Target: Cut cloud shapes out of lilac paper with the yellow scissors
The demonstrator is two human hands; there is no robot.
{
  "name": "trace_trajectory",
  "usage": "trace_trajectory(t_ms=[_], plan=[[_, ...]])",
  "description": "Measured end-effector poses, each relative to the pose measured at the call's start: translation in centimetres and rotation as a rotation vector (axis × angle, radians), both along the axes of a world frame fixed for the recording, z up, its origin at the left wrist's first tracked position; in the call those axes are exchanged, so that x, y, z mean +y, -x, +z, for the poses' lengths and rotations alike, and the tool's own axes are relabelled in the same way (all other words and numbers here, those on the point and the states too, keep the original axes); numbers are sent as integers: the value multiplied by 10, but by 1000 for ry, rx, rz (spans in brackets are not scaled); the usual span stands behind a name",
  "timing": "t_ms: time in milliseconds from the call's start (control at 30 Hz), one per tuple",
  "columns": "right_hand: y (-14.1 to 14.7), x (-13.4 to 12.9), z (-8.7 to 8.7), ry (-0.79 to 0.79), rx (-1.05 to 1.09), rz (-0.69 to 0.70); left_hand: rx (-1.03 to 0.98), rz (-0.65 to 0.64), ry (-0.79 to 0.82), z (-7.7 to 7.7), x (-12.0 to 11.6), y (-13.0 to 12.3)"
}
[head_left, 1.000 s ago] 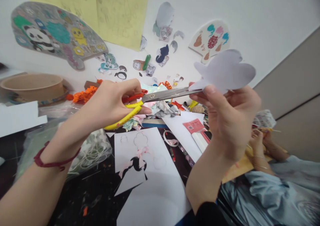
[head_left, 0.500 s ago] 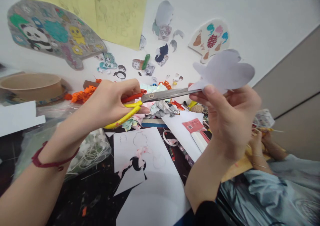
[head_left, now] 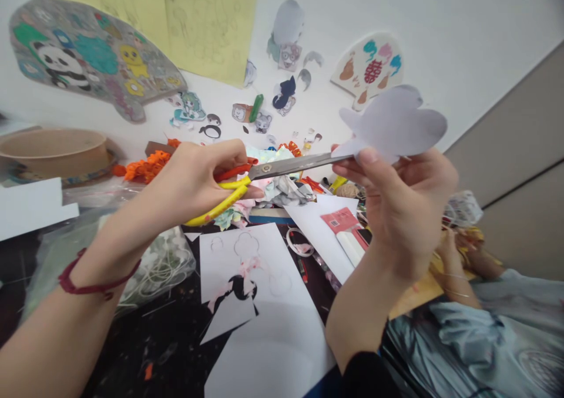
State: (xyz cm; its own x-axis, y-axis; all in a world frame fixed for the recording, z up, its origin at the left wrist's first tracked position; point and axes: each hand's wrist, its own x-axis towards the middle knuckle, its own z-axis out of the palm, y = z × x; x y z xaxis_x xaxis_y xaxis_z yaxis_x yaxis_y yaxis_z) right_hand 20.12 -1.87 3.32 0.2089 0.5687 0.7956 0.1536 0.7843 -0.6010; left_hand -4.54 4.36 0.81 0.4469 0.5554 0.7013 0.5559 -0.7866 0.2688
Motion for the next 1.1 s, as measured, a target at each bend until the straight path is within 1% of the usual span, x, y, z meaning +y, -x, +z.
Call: trace_trajectory(t_ms=[133,267,467,633,867,1000,1100], plan=[[0,2,-2,5,24,-20,-10,-9,22,-1,0,0],[1,-1,-1,15,27,-1,-16,-10,39,-2,0,-1],[6,1,0,-32,74,17,-17,-19,79,-3,1,-1],[6,2,-2,-57,106,65,-33,-26,75,-4,1,-2],[6,-1,0,-13,96,15,-42,-26,68,-4,1,-1],[6,-1,-1,-18,94,25,-45,-48,55,-5,2,1],[5,0,-3,-4,82,23,-42,-38,35,-5,3,1]])
